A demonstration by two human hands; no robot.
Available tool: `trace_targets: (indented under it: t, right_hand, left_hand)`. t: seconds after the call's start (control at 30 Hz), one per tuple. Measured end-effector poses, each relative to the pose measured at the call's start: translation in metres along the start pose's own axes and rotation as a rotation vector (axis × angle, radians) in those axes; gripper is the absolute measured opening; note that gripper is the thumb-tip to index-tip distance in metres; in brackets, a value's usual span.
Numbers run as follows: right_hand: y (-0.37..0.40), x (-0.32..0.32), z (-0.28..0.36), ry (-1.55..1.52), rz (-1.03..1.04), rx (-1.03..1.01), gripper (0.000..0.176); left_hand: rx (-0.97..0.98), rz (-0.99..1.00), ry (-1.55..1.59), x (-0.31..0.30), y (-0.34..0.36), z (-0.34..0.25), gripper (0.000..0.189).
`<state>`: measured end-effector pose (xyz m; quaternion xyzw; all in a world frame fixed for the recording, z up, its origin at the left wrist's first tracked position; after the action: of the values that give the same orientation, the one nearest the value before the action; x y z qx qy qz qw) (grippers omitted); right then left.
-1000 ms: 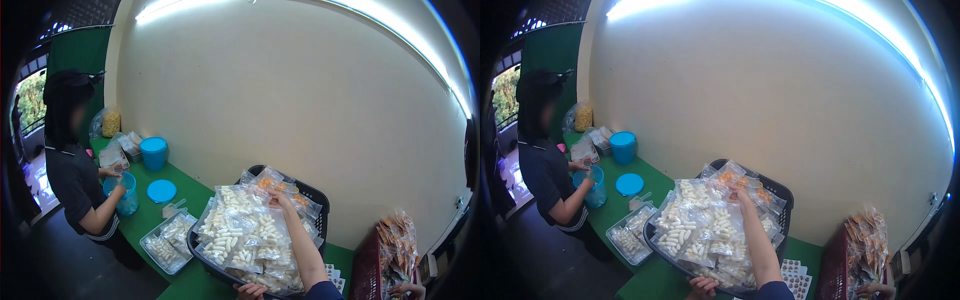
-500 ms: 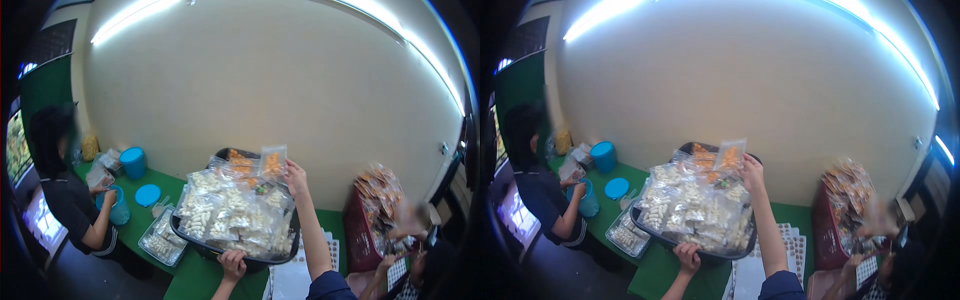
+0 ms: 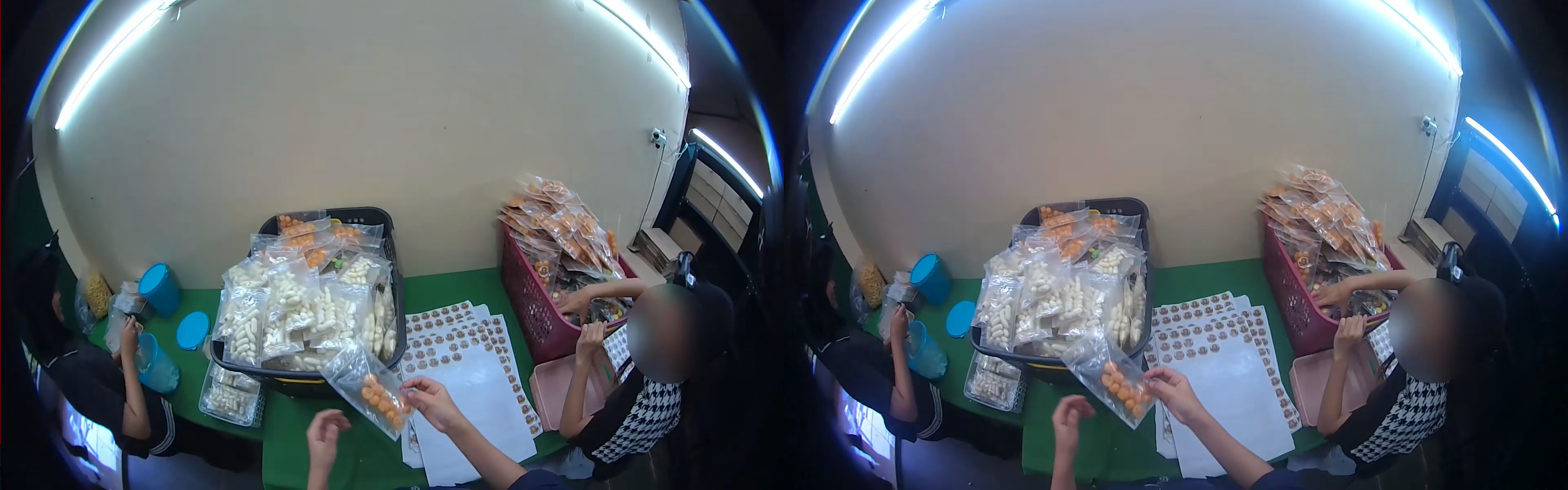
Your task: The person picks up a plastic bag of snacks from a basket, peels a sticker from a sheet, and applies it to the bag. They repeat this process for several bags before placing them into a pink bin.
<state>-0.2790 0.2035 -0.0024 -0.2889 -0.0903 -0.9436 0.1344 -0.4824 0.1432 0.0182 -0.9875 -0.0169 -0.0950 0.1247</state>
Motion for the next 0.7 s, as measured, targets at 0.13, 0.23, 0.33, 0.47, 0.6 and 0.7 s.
trace_targets:
  t: [0.13,0.23,0.33,0.47,0.6,0.7]
  right_hand:
    - [0.028,0.000,-0.033,0.058,0.059,0.077,0.019]
    - [0.041,-0.006,-0.056,0.044,0.122,0.228,0.022]
    - [0.038,-0.043,-0.057,0.382,0.060,0.219,0.038]
    - [0.026,-0.198,-0.084,1.519,-0.370,-0.027,0.070]
    - [0.080,-0.272,-0.086,1.693,-0.490,0.421,0.081]
    - [0.100,-0.264,-0.081,1.758,-0.444,0.105,0.076]
  left_hand:
    - [-0.015,0.087,-0.051,0.041,0.037,0.028,0.046]
    - [-0.159,-0.080,-0.188,0.044,0.043,0.034,0.040]
    - [-0.241,-0.129,-0.270,0.033,0.046,0.040,0.032]
    - [-0.222,-0.459,0.046,0.007,0.062,0.038,0.030]
    - [-0.197,-0.595,0.088,-0.004,0.083,0.039,0.029]
    - [-0.212,-0.626,0.147,0.004,0.094,0.045,0.034]
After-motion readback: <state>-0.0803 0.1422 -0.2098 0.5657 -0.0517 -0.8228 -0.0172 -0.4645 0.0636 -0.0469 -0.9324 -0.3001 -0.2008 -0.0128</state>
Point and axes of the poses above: each hand's wrist, its own y-axis away from the middle knuckle, its own x-axis out of the palm, z = x × y, the point moved 10 cm from there along -y, towards the middle knuckle, and after that the axes turned 1 degree about y, right-handed, at the moved point
